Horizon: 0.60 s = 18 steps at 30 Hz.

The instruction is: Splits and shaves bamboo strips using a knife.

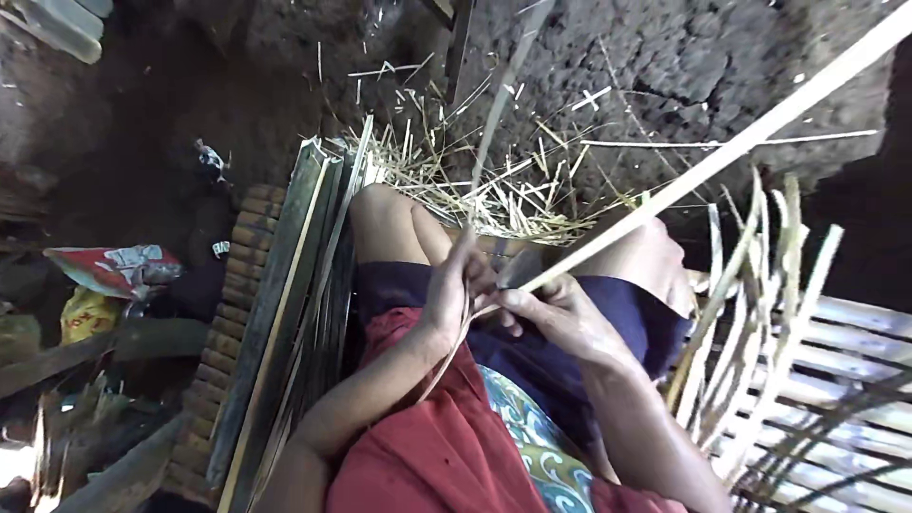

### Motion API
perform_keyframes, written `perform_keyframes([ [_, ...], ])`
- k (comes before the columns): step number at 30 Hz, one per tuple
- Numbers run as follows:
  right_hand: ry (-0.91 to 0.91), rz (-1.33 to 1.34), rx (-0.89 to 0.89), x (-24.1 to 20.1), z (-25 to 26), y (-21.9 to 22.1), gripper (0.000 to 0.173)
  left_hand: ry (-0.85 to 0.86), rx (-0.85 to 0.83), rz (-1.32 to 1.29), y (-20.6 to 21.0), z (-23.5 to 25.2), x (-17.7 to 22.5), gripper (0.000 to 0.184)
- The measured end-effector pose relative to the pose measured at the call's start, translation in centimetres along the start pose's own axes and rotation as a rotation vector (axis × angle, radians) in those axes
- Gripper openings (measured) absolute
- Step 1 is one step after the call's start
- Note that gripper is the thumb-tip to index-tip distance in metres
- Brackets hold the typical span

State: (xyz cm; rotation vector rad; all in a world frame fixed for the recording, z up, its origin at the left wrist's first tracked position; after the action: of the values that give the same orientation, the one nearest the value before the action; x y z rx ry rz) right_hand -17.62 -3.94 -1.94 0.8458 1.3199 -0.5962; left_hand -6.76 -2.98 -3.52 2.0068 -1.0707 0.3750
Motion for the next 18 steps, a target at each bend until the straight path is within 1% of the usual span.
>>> perform_keyframes([
  [2, 0.081, 0.026, 0.020, -0.2, -1.6, -0.6, 0.014, 0.073, 0.055, -0.141, -1.3, 1.1, 1.4, 0.057],
  [4, 0.123, 0.069, 0.004, -0.3, -3.6, -1.2, 0.013, 0.160, 0.157, -0.246, -3.9, 1.7, 3.3, 0.060],
  [5, 0.140, 0.080, 0.014, -0.2, -4.7, -1.6, 0.013, 0.196, 0.188, -0.260, -5.3, 1.7, 4.0, 0.061],
  [9, 0.213, 0.116, 0.107, 0.7, -8.5, -4.0, 0.014, 0.272, 0.251, -0.208, -12.0, 0.2, 5.3, 0.064],
  [12, 0.283, 0.114, 0.126, 1.0, -10.1, -5.1, 0.016, 0.258, 0.261, -0.106, -17.4, -1.7, 6.2, 0.064],
  [14, 0.370, 0.099, 0.153, 0.8, -10.3, -6.0, 0.016, 0.250, 0.239, -0.070, -19.8, -3.0, 7.5, 0.067],
  [15, 0.427, 0.075, 0.225, 0.5, -10.3, -7.1, 0.017, 0.244, 0.240, -0.058, -20.4, -3.4, 8.0, 0.068],
  [16, 0.469, 0.037, 0.343, -0.1, -10.3, -9.1, 0.022, 0.240, 0.238, -0.041, -20.6, -3.7, 8.6, 0.068],
  [17, 0.493, -0.014, 0.456, -0.7, -10.4, -11.6, 0.026, 0.241, 0.235, -0.030, -20.5, -3.8, 9.2, 0.069],
  [18, 0.505, -0.058, 0.523, -1.1, -10.7, -14.3, 0.029, 0.251, 0.230, -0.033, -20.4, -3.8, 9.8, 0.070],
])
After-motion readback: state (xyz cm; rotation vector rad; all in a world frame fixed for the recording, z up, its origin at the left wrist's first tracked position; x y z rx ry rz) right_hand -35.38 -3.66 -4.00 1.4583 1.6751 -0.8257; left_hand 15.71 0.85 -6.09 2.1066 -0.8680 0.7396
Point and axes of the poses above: each hand's wrist, its own z-axis towards the middle knuckle, its own y-axis out of the palm, x = y × z, the point moved 8 cm from there along z, towards the middle knuckle, and after that the axes turned 8 degrees about -y, right-handed, at the moved point
